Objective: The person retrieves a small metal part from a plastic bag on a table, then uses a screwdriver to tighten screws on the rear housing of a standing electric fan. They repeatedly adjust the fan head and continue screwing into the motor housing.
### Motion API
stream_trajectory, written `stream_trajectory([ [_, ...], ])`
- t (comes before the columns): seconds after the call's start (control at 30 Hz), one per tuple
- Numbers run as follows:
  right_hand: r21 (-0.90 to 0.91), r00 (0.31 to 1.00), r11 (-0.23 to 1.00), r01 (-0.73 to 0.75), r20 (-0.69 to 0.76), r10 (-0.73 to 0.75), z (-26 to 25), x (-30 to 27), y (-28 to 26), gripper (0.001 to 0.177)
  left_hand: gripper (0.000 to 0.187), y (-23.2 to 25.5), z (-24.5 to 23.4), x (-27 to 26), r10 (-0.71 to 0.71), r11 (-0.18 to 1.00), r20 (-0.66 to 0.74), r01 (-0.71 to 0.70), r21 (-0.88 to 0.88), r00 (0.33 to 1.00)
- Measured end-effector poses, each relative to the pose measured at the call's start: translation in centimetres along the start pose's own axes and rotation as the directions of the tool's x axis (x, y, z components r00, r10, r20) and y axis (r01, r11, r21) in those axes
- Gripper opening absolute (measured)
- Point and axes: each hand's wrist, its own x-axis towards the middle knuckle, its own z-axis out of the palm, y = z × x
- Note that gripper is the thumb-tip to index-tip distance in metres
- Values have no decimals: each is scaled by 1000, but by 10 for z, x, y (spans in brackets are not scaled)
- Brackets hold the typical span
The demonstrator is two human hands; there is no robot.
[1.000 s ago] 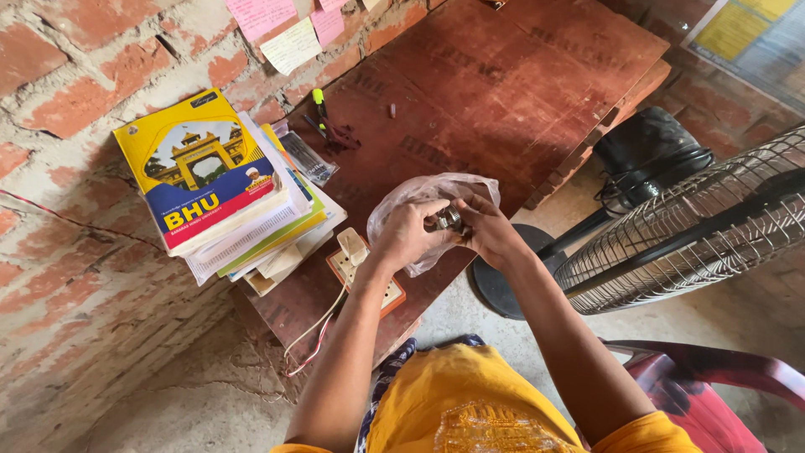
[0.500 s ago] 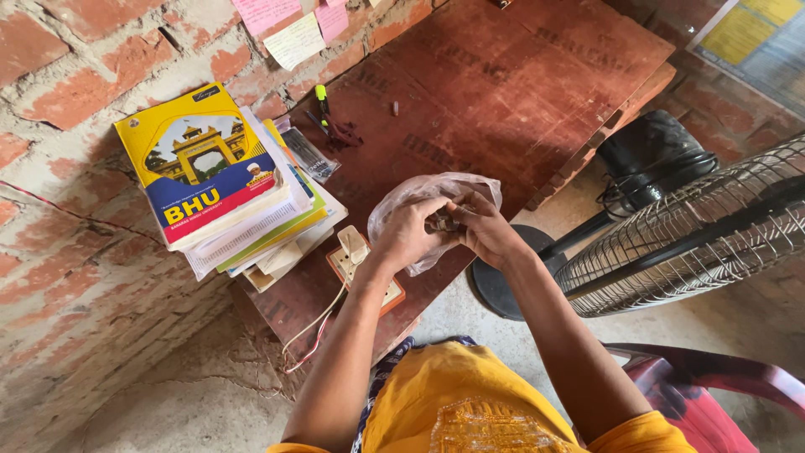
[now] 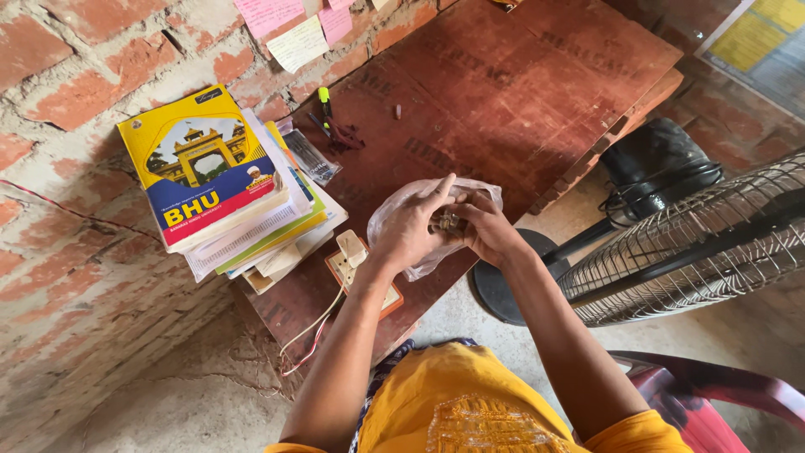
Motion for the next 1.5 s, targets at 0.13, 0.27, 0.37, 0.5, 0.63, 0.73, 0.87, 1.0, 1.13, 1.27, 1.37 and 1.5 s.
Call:
stream_trajectory([
  [0.13, 13, 1000, 1000, 20, -6, -20, -4, 5, -2, 23, 91, 1, -1, 4, -27, 999, 3, 27, 19, 1000],
  [0.27, 40, 1000, 999, 27, 0, -27, -9, 9, 1, 25, 84, 6, -4, 4, -38, 997, 2, 38, -69, 999],
  [0.37, 93, 999, 995, 22, 29, -24, -16, 12, 3, 20, 78, 8, -7, 6, 43, 990, -44, -48, -131, 998],
  [0.5, 193, 992, 981, 23, 114, -46, -22, 14, 6, 19, 58, 6, -8, 10, 195, 973, -131, -208, -97, 972],
  [0.63, 209, 994, 977, 44, 85, -63, -19, 12, 5, 20, 48, 0, -3, 9, 63, 965, -91, -84, -248, 994],
  [0.73, 198, 998, 979, 46, 43, -55, -12, 11, 0, 21, 36, -5, 4, 11, -111, 969, -57, 95, -230, 992],
  [0.87, 196, 999, 980, 30, 21, -35, -6, 12, -4, 22, 29, -15, 11, 14, -76, 955, -113, 40, -293, 991],
  [1.0, 224, 999, 974, 20, 31, -28, -8, 13, -7, 21, 25, -22, 13, 19, -23, 956, -165, -26, -292, 986],
  [1.13, 199, 999, 979, 35, 11, -38, -10, 15, -10, 23, 27, -21, 13, 22, -80, 950, -163, 26, -311, 983],
  [1.27, 187, 998, 981, 51, 25, -57, -15, 16, -10, 23, 27, -17, 10, 23, -46, 966, -174, 0, -259, 984],
  [1.37, 185, 997, 980, 67, 13, -71, -20, 18, -8, 22, 27, -14, 9, 24, -12, 960, -192, -43, -278, 981],
  [1.5, 201, 995, 976, 89, 18, -94, -25, 22, -2, 22, 24, -13, 8, 26, -28, 946, -183, -33, -323, 983],
])
